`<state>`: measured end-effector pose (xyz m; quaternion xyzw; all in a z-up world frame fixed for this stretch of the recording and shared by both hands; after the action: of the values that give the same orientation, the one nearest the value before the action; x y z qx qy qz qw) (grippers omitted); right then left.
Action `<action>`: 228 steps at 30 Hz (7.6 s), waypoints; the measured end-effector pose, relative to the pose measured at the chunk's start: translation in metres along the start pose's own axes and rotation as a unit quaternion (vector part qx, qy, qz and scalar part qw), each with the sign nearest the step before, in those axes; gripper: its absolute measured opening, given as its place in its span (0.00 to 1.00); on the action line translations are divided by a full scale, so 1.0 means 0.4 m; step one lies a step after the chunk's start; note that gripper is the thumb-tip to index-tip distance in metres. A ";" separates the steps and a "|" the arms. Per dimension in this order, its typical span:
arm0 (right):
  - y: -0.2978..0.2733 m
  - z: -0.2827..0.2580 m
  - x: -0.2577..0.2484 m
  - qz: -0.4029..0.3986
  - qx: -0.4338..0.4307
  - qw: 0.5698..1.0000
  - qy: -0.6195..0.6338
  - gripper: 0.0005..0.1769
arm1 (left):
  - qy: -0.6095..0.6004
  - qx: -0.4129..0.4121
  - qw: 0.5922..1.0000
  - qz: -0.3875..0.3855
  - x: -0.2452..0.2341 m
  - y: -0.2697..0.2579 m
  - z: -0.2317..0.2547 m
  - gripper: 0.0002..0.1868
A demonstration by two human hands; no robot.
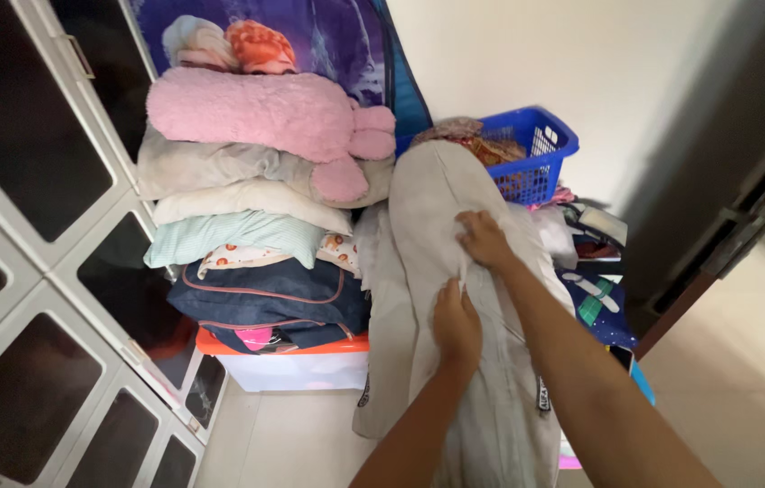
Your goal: The person removes a green patterned fitted sheet from a mattress by pulling it off each corner and gathering it into a bundle. The person then picks up a folded space-themed sheet from a nearby storage bin and places it on the bare mattress.
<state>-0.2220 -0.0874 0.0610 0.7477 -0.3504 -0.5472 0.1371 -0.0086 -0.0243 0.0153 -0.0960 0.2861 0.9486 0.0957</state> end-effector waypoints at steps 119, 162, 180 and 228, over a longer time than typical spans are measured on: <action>-2.321 0.385 -0.835 0.357 0.866 0.243 -0.251 0.24 | -0.263 0.601 0.195 -0.729 1.026 -1.930 0.689 0.27; -2.629 0.907 -0.630 0.265 0.907 -0.004 -0.328 0.15 | -0.382 0.570 -0.087 -0.723 1.401 -2.531 0.421 0.19; -2.694 0.960 -0.573 0.178 0.930 -0.001 -0.322 0.08 | -0.425 0.675 -0.047 -0.601 1.363 -2.609 0.299 0.04; -2.592 0.925 -0.710 0.335 0.911 0.135 -0.200 0.07 | -0.331 0.544 -0.289 -0.715 1.426 -2.568 0.469 0.07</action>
<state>-0.2168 0.9133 -0.4785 -0.0006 -0.8235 0.1417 -0.5493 -0.3388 0.9934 -0.5047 -0.1888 -0.3334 0.4663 -0.7973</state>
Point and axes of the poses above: each hand's wrist, its own y-axis towards the middle knuckle, its own x-axis out of the palm, z = x × y, the point moved 3 cm from there along y, towards the middle knuckle, and after that the axes turned 3 degrees about z, right-handed, at the moved point
